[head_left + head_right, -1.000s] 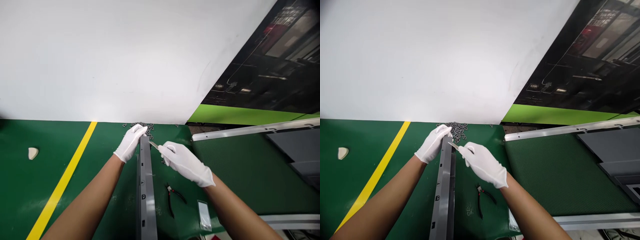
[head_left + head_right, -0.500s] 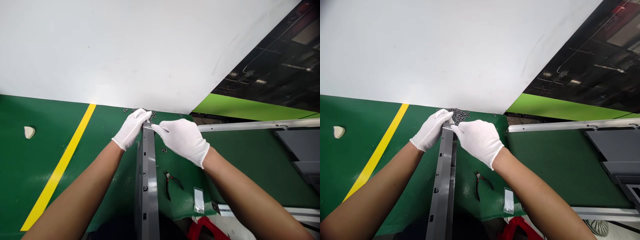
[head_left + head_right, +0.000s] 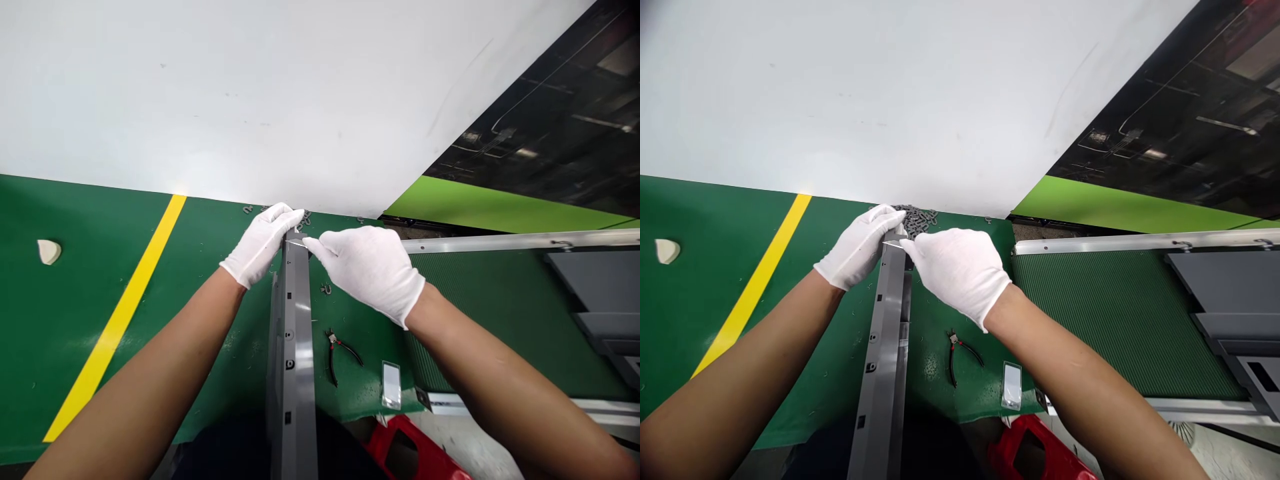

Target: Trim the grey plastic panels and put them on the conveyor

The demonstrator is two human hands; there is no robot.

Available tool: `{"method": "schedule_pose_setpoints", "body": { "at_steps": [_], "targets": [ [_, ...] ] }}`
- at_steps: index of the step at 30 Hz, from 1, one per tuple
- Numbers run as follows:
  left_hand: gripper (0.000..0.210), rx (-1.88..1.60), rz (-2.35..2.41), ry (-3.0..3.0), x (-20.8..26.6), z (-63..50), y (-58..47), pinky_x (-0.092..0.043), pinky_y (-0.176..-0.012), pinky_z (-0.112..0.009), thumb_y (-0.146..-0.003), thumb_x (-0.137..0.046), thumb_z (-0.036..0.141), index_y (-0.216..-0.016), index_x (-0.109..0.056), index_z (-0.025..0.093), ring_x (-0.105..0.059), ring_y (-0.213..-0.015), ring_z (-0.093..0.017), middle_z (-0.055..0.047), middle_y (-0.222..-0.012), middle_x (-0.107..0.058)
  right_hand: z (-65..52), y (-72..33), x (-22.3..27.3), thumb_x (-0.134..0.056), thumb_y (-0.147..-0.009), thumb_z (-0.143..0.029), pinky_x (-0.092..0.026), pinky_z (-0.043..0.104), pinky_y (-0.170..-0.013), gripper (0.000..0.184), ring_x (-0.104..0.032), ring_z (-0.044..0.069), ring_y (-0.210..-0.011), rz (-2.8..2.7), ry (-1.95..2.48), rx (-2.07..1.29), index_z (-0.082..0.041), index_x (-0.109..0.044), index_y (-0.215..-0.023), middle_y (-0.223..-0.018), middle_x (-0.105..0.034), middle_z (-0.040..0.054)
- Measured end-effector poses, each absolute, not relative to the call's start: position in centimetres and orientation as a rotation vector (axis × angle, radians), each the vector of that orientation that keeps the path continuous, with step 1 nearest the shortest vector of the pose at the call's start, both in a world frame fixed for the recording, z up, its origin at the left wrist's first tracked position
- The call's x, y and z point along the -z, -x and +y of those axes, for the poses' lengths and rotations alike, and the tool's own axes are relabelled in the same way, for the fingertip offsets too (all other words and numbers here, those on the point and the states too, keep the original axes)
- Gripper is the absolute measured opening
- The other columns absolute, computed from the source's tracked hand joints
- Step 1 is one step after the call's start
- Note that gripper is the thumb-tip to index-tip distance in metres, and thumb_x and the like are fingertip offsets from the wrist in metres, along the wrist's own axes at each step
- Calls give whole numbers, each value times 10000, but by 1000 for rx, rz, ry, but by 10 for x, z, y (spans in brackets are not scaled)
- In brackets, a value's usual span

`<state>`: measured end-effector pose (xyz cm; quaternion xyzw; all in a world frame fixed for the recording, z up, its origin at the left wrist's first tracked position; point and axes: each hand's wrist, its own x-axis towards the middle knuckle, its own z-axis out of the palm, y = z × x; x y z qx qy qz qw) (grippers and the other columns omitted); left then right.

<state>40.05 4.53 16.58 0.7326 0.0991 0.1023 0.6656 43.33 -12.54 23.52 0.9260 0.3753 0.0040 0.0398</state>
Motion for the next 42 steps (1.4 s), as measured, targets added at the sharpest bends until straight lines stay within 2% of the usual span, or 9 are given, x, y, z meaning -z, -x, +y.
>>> {"method": "schedule_pose_setpoints", "body": {
  "at_steps": [6,21,42],
  "targets": [
    [332,-240,196,-1716,-164,46,-401,-410,-692,-277,-961,-583,460,-745,-527,213,-531,-791,-165,-1,-815,-588,-128,-432,-232,-290,-1073,-577,-310,320,-622,634,-634,212,-648,1167,-2819,-67,-207,-720,-789,-684,-696,77],
    [332,-229,210,-1745,-165,46,-400,-377,-667,-279,-964,-570,466,-751,-529,214,-475,-734,-156,7,-790,-552,-130,-426,-230,-248,-1075,-593,-289,321,-619,673,-639,210,-650,1157,-2796,-68,-192,-710,-796,-704,-706,90],
    [320,-221,230,-1712,-162,44,-401,-359,-648,-280,-958,-586,463,-766,-533,212,-486,-704,-146,15,-756,-553,-135,-422,-226,-238,-1080,-588,-286,319,-634,673,-642,219,-670,1179,-2814,-80,-196,-717,-816,-721,-710,91]
  ]
}}
